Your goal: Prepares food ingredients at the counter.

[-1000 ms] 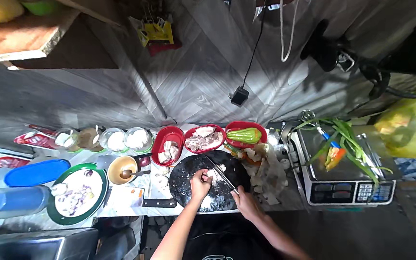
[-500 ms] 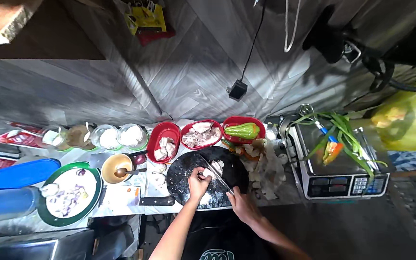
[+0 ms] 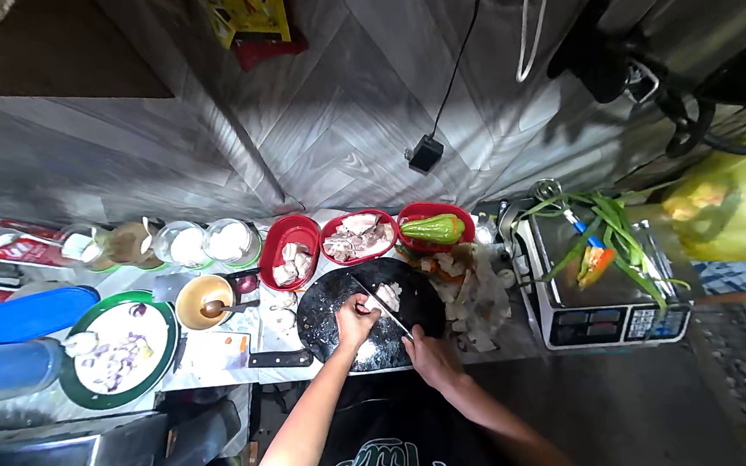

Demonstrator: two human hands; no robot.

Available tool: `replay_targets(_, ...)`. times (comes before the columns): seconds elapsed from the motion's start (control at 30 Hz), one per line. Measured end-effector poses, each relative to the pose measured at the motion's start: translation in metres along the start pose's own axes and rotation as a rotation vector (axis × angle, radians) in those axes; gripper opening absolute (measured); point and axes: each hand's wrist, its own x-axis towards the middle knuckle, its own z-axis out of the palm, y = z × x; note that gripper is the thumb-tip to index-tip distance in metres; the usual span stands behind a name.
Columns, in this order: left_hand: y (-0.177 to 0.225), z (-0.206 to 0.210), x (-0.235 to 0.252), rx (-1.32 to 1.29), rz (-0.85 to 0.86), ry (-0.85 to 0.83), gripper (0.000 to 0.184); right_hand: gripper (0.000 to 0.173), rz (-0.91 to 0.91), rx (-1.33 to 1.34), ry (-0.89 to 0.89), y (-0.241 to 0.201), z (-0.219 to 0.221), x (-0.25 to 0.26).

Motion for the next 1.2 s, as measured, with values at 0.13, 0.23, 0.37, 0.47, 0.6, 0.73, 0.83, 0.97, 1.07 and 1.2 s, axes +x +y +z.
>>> replay_targets(0.13,0.002,-0.003,0.003,0.013,-0.006,-0.024,0.043,0.051,-0.004,-0.016,-0.03,-0.003,-0.01,0.005)
replay_targets(0.23,0.003,-0.003,0.005,0.023,-0.007,-0.028,0.043,0.05,-0.018,-0.023,-0.048,0.004,-0.015,-0.003)
replay_targets(0.37,0.002,-0.002,0.004,0.042,0.006,-0.049,0.043,0.051,0.003,-0.033,-0.066,0.009,-0.011,-0.001)
replay_targets(0.47,0.002,-0.007,0.008,0.056,0.005,-0.029,0.042,0.052,0.007,-0.002,-0.059,-0.004,-0.009,0.013)
replay_targets(0.6,0.002,-0.007,0.011,0.069,0.013,-0.017,0.043,0.05,0.008,-0.043,-0.05,-0.006,-0.018,0.003)
replay_targets(0.73,0.005,-0.007,0.009,0.1,0.034,-0.049,0.04,0.049,0.032,-0.094,-0.074,0.003,-0.025,-0.013)
replay_targets(0.83,0.006,-0.008,0.01,0.135,0.069,-0.052,0.039,0.05,0.021,-0.065,-0.046,-0.004,-0.018,0.004)
replay_targets(0.97,0.005,-0.008,0.015,0.143,0.103,-0.017,0.039,0.05,0.022,-0.047,-0.032,-0.016,-0.019,0.015)
replay_targets(1.07,0.002,-0.007,0.015,0.14,0.108,-0.011,0.04,0.049,0.03,-0.106,-0.055,-0.012,-0.025,-0.006)
replay_targets(1.2,-0.007,0.0,0.012,0.122,0.181,0.007,0.038,0.05,0.032,-0.097,-0.065,0.009,-0.013,0.002)
